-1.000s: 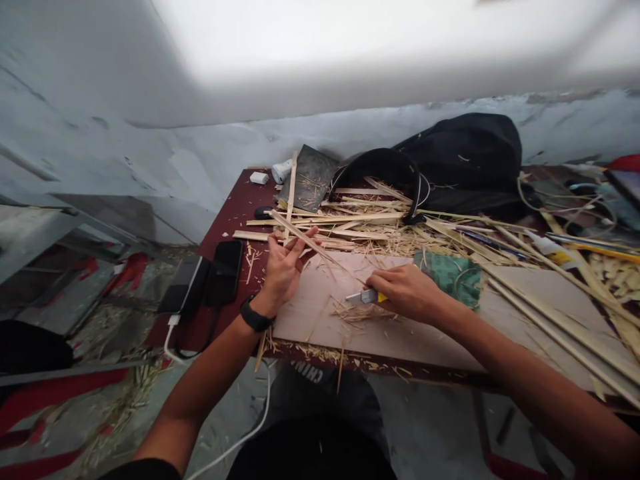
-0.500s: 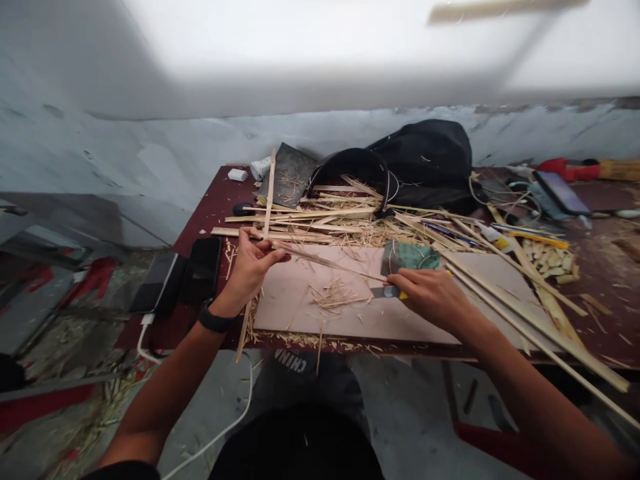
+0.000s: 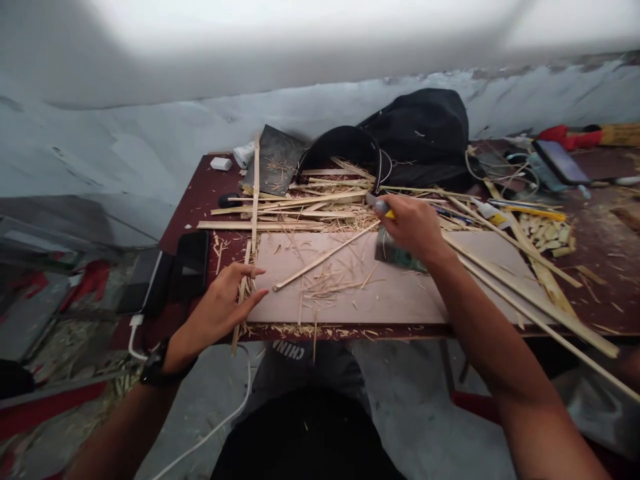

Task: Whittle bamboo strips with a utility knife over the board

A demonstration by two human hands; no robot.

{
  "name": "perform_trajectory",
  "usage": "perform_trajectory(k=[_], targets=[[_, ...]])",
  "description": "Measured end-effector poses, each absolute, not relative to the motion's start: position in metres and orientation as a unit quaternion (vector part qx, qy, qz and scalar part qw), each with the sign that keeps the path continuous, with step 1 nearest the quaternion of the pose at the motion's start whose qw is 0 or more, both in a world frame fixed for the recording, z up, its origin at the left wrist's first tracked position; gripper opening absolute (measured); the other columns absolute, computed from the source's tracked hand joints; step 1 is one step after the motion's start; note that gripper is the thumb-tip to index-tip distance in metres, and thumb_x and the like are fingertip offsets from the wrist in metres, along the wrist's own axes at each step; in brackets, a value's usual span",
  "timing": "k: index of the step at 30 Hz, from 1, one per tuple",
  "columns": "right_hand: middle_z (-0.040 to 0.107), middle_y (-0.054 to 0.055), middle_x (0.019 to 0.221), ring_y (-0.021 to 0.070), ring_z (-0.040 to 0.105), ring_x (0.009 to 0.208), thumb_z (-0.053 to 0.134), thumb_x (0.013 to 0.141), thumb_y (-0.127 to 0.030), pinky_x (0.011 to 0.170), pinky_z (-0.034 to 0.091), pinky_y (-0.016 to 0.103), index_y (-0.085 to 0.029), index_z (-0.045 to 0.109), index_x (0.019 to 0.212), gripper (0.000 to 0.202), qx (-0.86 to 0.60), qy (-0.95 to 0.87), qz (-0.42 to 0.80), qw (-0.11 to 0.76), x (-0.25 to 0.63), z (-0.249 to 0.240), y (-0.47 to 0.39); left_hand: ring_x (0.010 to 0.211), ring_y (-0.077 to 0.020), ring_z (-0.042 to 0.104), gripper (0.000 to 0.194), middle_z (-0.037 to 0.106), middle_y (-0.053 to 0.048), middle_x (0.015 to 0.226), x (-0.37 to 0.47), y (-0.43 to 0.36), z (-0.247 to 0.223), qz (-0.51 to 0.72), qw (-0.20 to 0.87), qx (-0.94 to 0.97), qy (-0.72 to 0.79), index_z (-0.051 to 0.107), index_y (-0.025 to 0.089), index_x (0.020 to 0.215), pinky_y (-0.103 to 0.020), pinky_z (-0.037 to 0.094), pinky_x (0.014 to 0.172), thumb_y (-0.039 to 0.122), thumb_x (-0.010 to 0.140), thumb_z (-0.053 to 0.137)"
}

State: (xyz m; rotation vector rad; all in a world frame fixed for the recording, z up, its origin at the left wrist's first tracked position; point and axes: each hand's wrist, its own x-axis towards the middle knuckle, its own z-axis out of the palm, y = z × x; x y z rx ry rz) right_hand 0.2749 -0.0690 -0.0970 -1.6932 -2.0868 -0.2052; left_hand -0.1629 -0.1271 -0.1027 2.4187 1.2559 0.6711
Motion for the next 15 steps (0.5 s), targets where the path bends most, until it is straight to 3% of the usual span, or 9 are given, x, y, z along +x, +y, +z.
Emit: perform_trajectory(k=[3, 7, 11, 15], targets=[[0.072, 0.008, 0.084, 0.0236, 0.061, 0.075, 0.054, 0.104, -0.042, 0.071, 0.038, 0.037, -0.023, 0.068, 0.093, 0.026, -0.612, -0.72, -0.072, 0.318, 0.286, -0.102, -0.067, 0.104, -0.0259, 0.076, 0.027, 0.075, -0.007, 0.116, -0.171, -0.127, -0.103, 0.241, 0.158, 0.858, 0.425, 0.061, 0.023, 0.125, -0.041, 0.061, 0.095, 0.04, 0.105, 0.069], [0.06, 0.003, 0.07, 0.02, 0.051, 0.066, 0.056, 0.103, -0.046, 0.067, 0.036, 0.036, -0.026, 0.055, 0.077, 0.032, -0.611, -0.698, -0.073, 0.368, 0.294, -0.112, -0.068, 0.099, -0.0259, 0.075, 0.023, 0.075, -0.006, 0.11, -0.162, -0.12, -0.111, 0.24, 0.138, 0.88, 0.385, 0.063, 0.023, 0.122, -0.04, 0.06, 0.091, 0.037, 0.105, 0.069], [0.055, 0.001, 0.066, 0.0186, 0.049, 0.063, 0.056, 0.103, -0.045, 0.066, 0.037, 0.035, -0.027, 0.05, 0.074, 0.035, -0.609, -0.69, -0.071, 0.384, 0.293, -0.116, -0.071, 0.095, -0.026, 0.072, 0.011, 0.074, -0.005, 0.103, -0.14, -0.112, -0.117, 0.197, 0.137, 0.907, 0.347, 0.063, 0.023, 0.113, -0.04, 0.056, 0.087, 0.026, 0.103, 0.068], [0.057, 0.002, 0.067, 0.0193, 0.053, 0.065, 0.055, 0.104, -0.043, 0.067, 0.041, 0.036, -0.027, 0.056, 0.08, 0.029, -0.609, -0.685, -0.088, 0.391, 0.292, -0.114, -0.076, 0.086, -0.0263, 0.067, 0.004, 0.069, -0.005, 0.093, -0.131, -0.108, -0.121, 0.182, 0.107, 0.914, 0.346, 0.06, 0.023, 0.099, -0.04, 0.053, 0.081, 0.02, 0.102, 0.062]])
